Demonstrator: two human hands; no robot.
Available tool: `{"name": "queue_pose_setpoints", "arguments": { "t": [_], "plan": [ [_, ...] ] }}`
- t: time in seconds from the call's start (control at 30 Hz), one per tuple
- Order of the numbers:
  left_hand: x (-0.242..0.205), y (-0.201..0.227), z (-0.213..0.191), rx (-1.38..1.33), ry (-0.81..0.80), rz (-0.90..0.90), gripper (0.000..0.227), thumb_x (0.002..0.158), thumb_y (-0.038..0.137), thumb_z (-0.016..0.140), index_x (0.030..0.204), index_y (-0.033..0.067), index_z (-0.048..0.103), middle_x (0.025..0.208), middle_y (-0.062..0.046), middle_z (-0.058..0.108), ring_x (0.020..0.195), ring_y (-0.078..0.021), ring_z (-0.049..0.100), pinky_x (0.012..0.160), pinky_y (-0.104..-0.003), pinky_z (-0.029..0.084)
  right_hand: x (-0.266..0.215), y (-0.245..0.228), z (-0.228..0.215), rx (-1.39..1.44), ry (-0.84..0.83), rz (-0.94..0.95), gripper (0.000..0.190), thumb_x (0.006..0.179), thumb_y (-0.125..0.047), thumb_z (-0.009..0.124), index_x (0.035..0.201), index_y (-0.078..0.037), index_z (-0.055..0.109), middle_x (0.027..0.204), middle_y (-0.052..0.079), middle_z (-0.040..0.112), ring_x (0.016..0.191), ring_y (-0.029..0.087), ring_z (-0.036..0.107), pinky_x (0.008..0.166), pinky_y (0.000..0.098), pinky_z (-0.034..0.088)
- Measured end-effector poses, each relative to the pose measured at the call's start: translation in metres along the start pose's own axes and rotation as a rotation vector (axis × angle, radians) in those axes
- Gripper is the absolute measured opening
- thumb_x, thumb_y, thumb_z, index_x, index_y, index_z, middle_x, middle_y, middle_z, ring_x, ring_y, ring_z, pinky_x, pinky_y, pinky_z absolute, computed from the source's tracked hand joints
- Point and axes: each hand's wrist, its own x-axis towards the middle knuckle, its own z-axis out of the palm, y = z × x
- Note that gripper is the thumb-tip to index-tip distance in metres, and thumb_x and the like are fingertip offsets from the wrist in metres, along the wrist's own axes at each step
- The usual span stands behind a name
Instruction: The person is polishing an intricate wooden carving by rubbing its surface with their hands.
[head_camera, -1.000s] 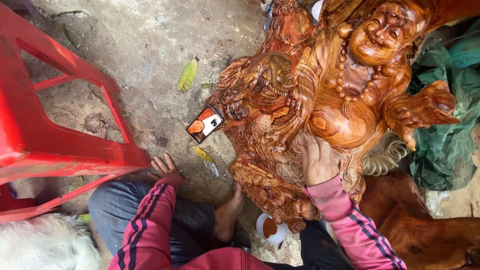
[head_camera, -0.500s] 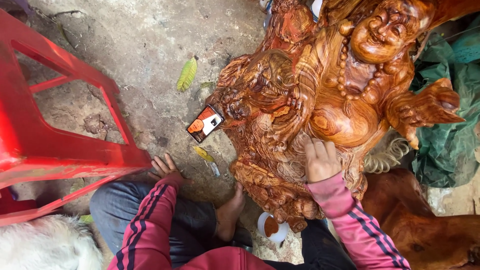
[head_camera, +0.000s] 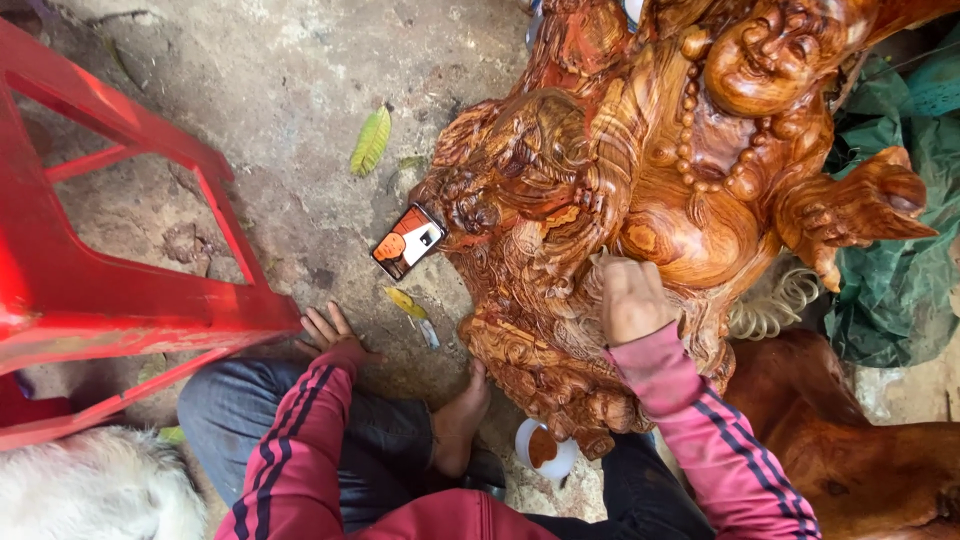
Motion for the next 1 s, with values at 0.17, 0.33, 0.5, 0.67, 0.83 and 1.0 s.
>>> {"name": "queue_pose_setpoints", "arguments": {
  "t": [0.17, 0.33, 0.5, 0.67, 0.83, 1.0],
  "plan": [
    [0.009, -0.005, 0.011, 0.091, -0.148, 0.029, 0.193, 0.014, 0.076, 0.091, 0.159, 0.02, -0.022, 0.165, -0.023, -0.021, 0.153, -0.0414, -0.023, 0.114, -0.076, -0.008, -0.006, 0.004, 0.002, -0.007, -0.007, 0.072, 0.02, 0.109, -0.025, 0.055, 0.115, -0.009, 0.065, 0.09, 0.006, 0.067, 0.087, 0.02, 0.068, 0.077, 0.0306, 0.061],
    [0.006, 0.004, 0.004, 0.101, -0.028, -0.043, 0.183, 0.02, 0.066, 0.092, 0.16, 0.0198, -0.017, 0.166, -0.024, -0.015, 0.155, -0.0406, -0.017, 0.119, -0.072, -0.009, 0.0, 0.003, -0.003, 0.032, -0.069, 0.111, 0.022, 0.111, -0.025, 0.05, 0.115, -0.008, 0.064, 0.085, 0.007, 0.068, 0.08, 0.021, 0.073, 0.074, 0.0327, 0.063],
    [0.01, 0.0, 0.002, 0.14, -0.172, -0.026, 0.189, 0.02, 0.07, 0.097, 0.16, 0.019, -0.019, 0.165, -0.021, -0.02, 0.153, -0.0389, -0.021, 0.117, -0.072, -0.011, 0.005, -0.002, 0.015, -0.099, 0.004, 0.077, 0.011, 0.105, -0.019, 0.056, 0.104, -0.012, 0.065, 0.077, 0.003, 0.062, 0.077, 0.021, 0.071, 0.067, 0.0373, 0.063],
    [0.01, -0.001, -0.002, 0.156, -0.166, -0.018, 0.187, 0.023, 0.073, 0.094, 0.16, 0.017, -0.019, 0.165, -0.024, -0.014, 0.154, -0.0419, -0.015, 0.118, -0.072, -0.007, 0.011, -0.03, -0.039, -0.162, -0.135, 0.09, 0.028, 0.11, -0.021, 0.049, 0.093, -0.011, 0.069, 0.067, 0.003, 0.067, 0.069, 0.017, 0.072, 0.072, 0.0348, 0.065],
    [0.012, -0.002, 0.005, 0.122, -0.179, -0.029, 0.186, 0.022, 0.069, 0.097, 0.161, 0.0186, -0.017, 0.165, -0.023, -0.018, 0.153, -0.0401, -0.018, 0.117, -0.072, -0.009, 0.004, -0.01, 0.004, -0.251, -0.032, -0.058, 0.014, 0.103, -0.02, 0.053, 0.109, -0.015, 0.064, 0.083, -0.001, 0.059, 0.083, 0.018, 0.066, 0.067, 0.0336, 0.063],
    [0.011, 0.002, -0.008, 0.169, -0.181, -0.034, 0.185, 0.025, 0.071, 0.097, 0.16, 0.0188, -0.018, 0.165, -0.024, -0.018, 0.153, -0.0415, -0.018, 0.117, -0.072, -0.008, -0.011, -0.002, 0.0, -0.166, 0.067, -0.031, 0.017, 0.101, -0.025, 0.054, 0.107, -0.016, 0.068, 0.079, 0.001, 0.058, 0.08, 0.021, 0.067, 0.066, 0.0349, 0.06]
  ]
}}
